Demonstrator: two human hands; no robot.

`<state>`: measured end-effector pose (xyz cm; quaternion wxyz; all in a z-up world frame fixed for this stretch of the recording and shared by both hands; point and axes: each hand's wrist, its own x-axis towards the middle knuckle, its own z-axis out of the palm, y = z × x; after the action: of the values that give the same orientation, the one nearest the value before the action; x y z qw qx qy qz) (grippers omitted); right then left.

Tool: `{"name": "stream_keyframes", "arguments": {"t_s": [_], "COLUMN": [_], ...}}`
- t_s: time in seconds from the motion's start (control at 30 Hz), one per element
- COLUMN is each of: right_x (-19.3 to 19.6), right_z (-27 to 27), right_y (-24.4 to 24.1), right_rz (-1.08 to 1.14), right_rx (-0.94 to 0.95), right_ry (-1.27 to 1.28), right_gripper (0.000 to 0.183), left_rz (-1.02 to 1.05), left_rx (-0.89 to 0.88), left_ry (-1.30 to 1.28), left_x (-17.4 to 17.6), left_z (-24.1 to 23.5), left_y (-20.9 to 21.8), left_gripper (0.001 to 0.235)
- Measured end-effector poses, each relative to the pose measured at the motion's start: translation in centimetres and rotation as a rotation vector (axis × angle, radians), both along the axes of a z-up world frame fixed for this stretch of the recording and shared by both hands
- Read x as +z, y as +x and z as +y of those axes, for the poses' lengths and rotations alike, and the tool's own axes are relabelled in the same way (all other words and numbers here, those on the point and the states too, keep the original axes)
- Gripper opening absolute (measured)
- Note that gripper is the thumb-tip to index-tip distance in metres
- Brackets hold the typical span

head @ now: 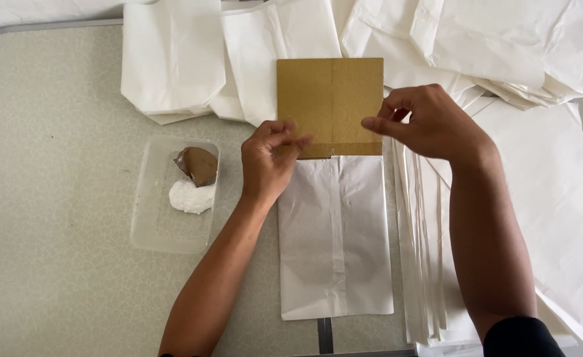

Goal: Manually folding and gluing paper to create a paper bag using a cardboard template.

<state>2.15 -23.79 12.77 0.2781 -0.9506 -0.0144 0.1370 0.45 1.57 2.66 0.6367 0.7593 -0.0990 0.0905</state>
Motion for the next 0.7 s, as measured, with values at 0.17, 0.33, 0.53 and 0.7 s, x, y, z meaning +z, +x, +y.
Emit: {"name": "stream_keyframes", "arguments": {"t_s": [0.17,0.33,0.53,0.7], "right_x": [0.0,-0.2,0.3,2.7], "right_z": [0.1,1.3,1.9,1.5], "right_y": [0.8,0.7,1.0,0.2], "right_rz": [-0.018,0.017,0.101,0.137], "right_rx": [-0.042,-0.1,-0.256,-0.259], "right_ry": [0.048,0.13,0.11,0.52], "right_gripper": [0.042,0.076,0.101,0.117], "left_rz": [-0.013,0.0,0.052,0.071], "left_rx": [0.057,0.028,0.093,0.104], "left_ry": [0.373,0.43,0.344,0.124], "left_x": [0.9,1.1,-1.0,1.1], "left_z": [0.2,0.6,0.7,0.9], "left_y": [-0.2,-0.2,0.7,0.6], "left_gripper": [0.069,0.088,0.107,0.056]}}
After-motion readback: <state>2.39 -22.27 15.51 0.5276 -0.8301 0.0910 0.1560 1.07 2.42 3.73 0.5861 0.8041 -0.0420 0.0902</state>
